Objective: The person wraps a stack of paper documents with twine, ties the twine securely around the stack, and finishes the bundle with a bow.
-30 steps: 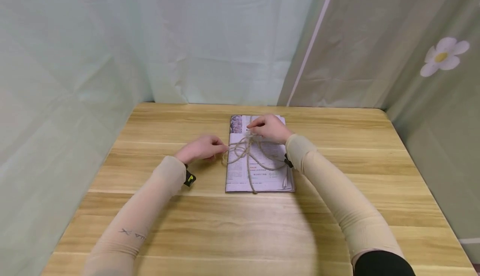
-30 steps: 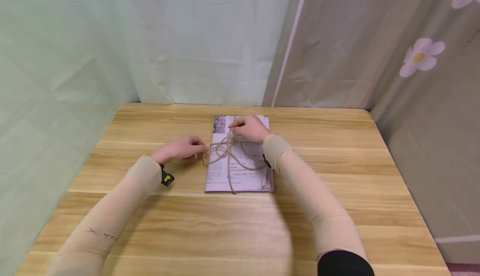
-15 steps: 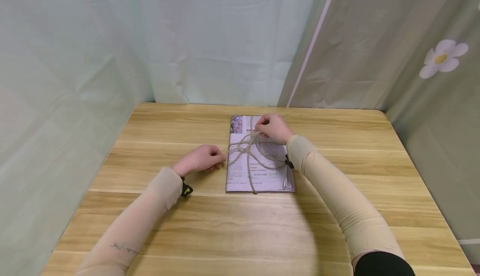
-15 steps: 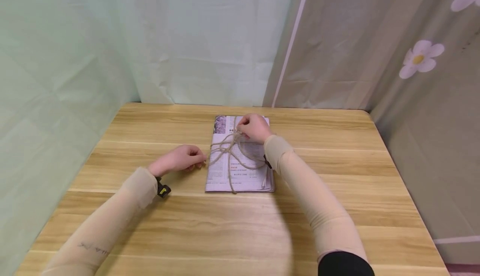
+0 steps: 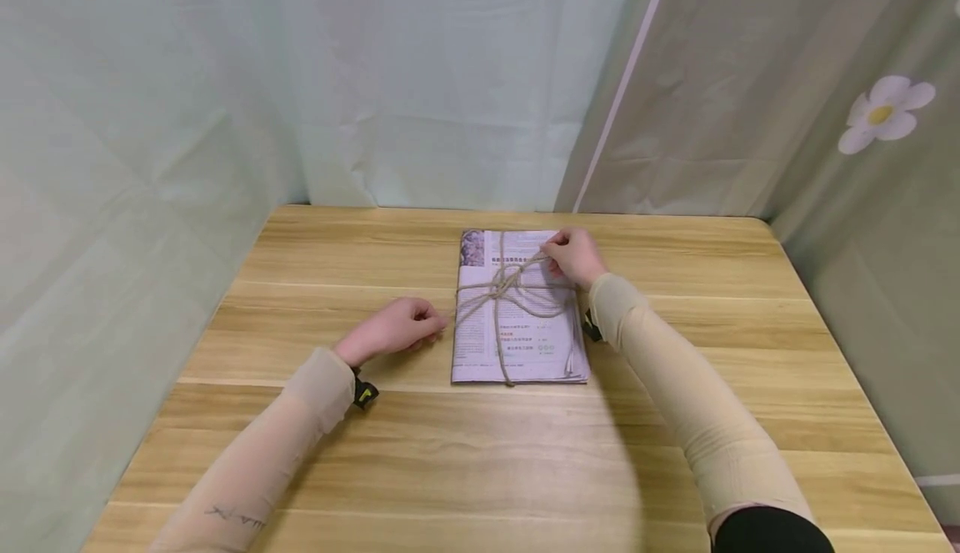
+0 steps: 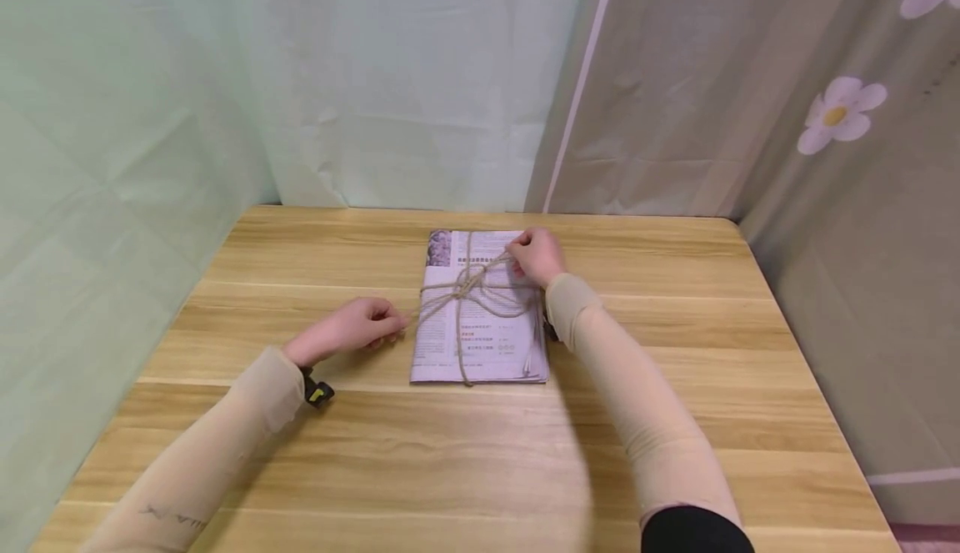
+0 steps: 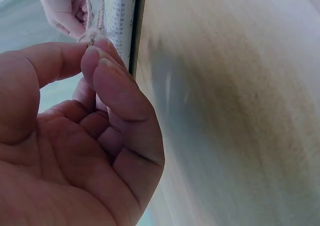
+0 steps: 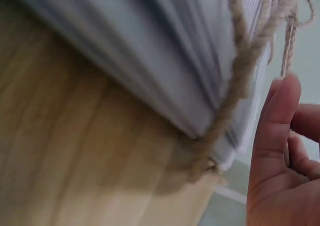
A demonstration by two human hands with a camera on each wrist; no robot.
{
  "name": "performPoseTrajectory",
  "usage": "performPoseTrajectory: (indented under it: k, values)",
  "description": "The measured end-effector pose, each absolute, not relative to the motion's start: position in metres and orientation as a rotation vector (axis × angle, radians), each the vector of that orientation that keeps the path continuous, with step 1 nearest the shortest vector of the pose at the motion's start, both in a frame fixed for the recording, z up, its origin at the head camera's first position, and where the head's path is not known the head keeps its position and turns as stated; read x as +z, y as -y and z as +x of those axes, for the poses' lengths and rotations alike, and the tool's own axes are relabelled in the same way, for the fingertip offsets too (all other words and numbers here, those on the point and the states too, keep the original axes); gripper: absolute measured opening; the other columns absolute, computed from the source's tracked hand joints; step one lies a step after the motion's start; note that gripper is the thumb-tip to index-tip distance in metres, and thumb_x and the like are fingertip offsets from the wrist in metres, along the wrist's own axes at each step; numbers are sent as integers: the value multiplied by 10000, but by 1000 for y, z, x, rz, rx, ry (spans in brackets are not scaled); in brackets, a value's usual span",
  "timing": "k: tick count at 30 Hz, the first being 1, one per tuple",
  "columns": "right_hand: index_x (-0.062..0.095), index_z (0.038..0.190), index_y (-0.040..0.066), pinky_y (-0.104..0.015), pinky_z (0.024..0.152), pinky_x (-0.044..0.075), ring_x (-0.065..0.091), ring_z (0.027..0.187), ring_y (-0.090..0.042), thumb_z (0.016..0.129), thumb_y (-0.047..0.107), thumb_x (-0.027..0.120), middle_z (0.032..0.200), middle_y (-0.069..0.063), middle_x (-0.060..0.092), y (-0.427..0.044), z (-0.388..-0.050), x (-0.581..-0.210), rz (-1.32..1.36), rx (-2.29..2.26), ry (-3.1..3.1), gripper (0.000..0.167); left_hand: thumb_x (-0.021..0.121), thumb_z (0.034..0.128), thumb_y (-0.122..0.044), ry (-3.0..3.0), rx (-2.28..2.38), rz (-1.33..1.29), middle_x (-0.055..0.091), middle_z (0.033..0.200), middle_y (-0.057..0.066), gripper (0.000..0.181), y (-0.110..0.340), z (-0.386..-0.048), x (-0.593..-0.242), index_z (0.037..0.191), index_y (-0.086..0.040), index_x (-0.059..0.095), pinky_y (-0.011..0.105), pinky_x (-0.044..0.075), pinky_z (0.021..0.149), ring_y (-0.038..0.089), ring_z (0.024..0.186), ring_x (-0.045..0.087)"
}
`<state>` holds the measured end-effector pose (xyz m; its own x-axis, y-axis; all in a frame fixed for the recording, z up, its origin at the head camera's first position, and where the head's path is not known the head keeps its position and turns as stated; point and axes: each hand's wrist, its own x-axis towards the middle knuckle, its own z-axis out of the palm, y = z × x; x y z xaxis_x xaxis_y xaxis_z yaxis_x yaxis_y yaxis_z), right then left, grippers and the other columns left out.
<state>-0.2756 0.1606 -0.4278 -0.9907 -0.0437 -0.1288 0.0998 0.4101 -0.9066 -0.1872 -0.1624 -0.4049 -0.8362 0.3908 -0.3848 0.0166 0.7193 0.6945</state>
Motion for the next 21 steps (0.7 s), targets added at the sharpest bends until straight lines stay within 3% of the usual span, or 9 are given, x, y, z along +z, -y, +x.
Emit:
performPoseTrajectory:
  k: [9,21]
  values:
    - [611,1144,-77,-300,633,601,644,678,-162,1018,116,628,950,-157,618,-177,-280,-435,275,-1822,-2442,231,620,1034,-290,-2410,996,289,610,759,64,262,173,-188,-411,961,-44,672,274,422,543,139,599,502]
    - [643,1149,-57,-377,679,611,676,742,-260,1017,137,640,985,-208,654,-192,-280,-439,287,-1819,-2489,235,591,1030,-241,-2439,1017,205,566,718,41,226,173,-186,-403,919,-48,628,286,409,557,161,607,495]
